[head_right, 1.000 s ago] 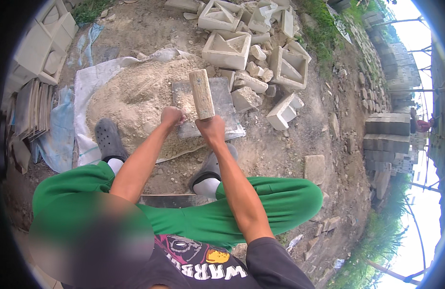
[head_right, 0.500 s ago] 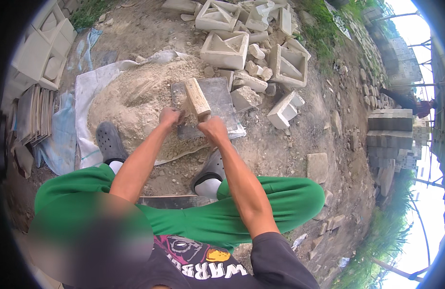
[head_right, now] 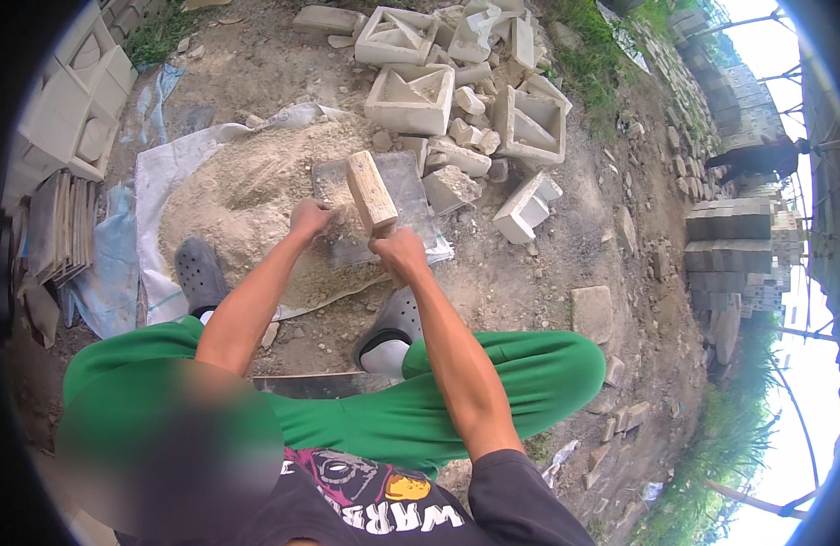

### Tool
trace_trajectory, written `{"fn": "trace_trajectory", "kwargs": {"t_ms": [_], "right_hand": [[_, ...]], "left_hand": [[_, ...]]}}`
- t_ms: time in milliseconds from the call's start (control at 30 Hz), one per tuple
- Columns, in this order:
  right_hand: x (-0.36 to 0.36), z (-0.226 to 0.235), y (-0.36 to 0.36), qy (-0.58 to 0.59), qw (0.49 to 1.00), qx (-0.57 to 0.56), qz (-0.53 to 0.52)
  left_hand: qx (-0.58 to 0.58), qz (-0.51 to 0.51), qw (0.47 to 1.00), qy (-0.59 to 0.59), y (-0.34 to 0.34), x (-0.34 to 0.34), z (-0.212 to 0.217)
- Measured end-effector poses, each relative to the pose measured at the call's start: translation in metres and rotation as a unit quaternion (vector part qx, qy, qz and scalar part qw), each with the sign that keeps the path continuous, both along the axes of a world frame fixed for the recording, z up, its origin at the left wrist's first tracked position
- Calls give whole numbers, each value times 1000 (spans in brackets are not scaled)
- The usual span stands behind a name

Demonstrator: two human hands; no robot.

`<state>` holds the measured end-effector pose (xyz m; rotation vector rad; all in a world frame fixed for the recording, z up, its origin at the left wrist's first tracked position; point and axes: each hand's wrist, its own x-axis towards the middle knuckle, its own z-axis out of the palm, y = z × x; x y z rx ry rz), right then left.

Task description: The person sits on the ground and repeatedly strikes small pieces of stone with a wooden mallet to break them into smaller fragments. The person picks up stone pieces, places them on a flat surface, and strikes them multiple times before discarding the broken pieces.

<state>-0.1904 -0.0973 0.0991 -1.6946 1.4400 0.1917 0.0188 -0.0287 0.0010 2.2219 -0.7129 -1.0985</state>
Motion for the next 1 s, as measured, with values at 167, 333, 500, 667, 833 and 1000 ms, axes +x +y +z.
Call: {"fn": "trace_trajectory", "kwargs": {"t_ms": [167,333,500,667,833,1000], "right_hand": [[5,36,-2,-27,997,-67,21],[18,25,7,-88,985,-145,24],[10,-20,16,-30,998,-55,31],[22,-10,28,-87,990,-110,-21],[15,-44,13,48,991,-114,48],[32,-8,23,-99,992,-81,-20]], "left_hand": [[-42,18,999,1,-2,-1,-12],[-108,55,993,-11,2,-10,-23],[-88,118,988,55,-3,-15,-11],[-62,116,987,91,2,-6,-20],[-23,76,997,1,-15,-13,-15],[-35,98,993,53,-5,-7,-24]]}}
